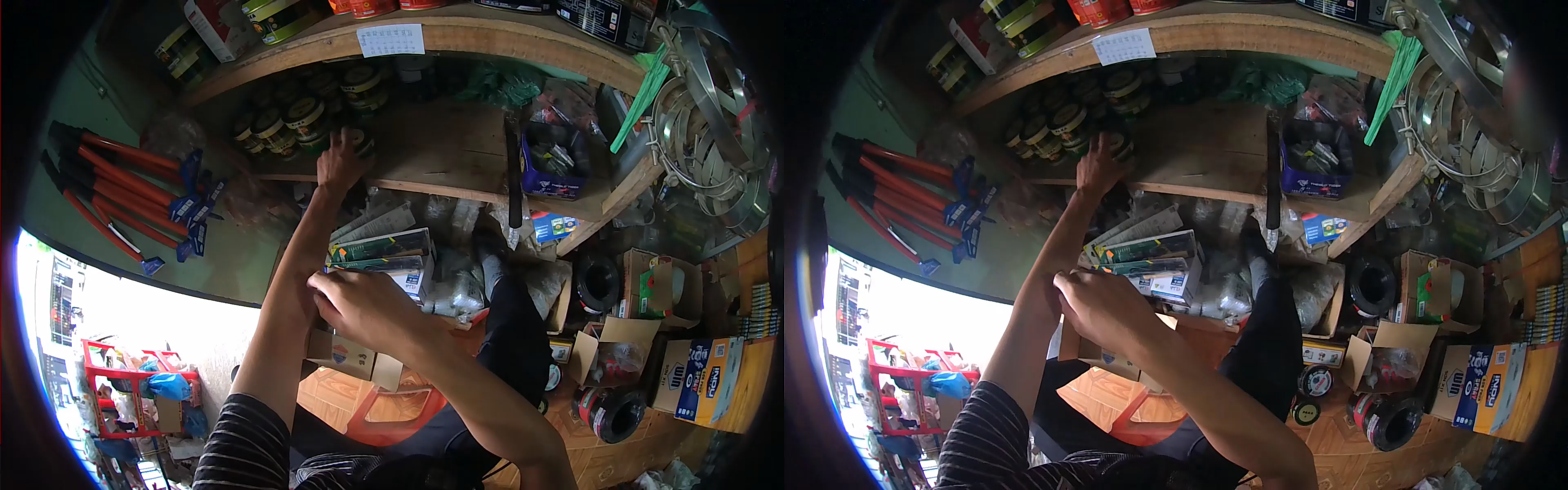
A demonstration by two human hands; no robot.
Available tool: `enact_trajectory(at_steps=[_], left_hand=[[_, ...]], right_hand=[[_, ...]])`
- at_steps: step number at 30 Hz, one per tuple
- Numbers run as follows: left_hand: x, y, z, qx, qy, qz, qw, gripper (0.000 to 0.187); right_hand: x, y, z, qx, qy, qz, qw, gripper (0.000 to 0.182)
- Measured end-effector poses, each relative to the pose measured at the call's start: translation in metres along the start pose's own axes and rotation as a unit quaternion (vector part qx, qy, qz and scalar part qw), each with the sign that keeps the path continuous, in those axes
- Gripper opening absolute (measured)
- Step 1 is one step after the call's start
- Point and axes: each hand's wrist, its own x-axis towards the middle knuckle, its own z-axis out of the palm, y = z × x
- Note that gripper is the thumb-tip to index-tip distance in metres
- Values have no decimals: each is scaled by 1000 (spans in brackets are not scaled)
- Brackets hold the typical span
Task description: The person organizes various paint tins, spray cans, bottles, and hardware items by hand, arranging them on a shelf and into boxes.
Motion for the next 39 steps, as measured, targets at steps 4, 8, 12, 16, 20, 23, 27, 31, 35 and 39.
enact_trajectory(at_steps=[4, 8, 12, 16, 20, 23, 27, 31, 35, 39], left_hand=[[14, -9, -3, -38, -41, -58, 997, 81], [24, -19, 4, -20, -68, -75, 995, 87], [29, -13, -9, -43, -46, -69, 996, 97], [40, -10, -11, -43, -53, -61, 996, 104], [51, -16, -16, -96, -61, -63, 991, 107], [65, -38, 5, -108, -75, -53, 990, 109], [94, -65, 44, -34, -69, -18, 997, 114], [79, -10, -3, -4, -67, -76, 995, 109], [74, -3, 8, 42, -31, -56, 997, 95], [73, -7, 20, 31, -25, -62, 997, 89]], right_hand=[[-1, 1, -1, 2, 13, -2, 1000, 33], [-2, 4, -2, 23, 47, -23, 998, 38], [-2, -1, -3, -1, 83, -47, 995, 31], [-3, -5, -7, -2, 65, -32, 997, 32], [0, -3, -8, 2, 86, -47, 995, 29], [0, -5, -9, 15, 85, -34, 996, 24], [-2, -6, -10, 58, 98, -56, 992, 19], [0, -9, -14, 45, 65, -45, 996, 18], [1, -3, -17, 21, 73, -43, 996, 19], [-3, -5, -22, 8, 84, -34, 996, 18]])
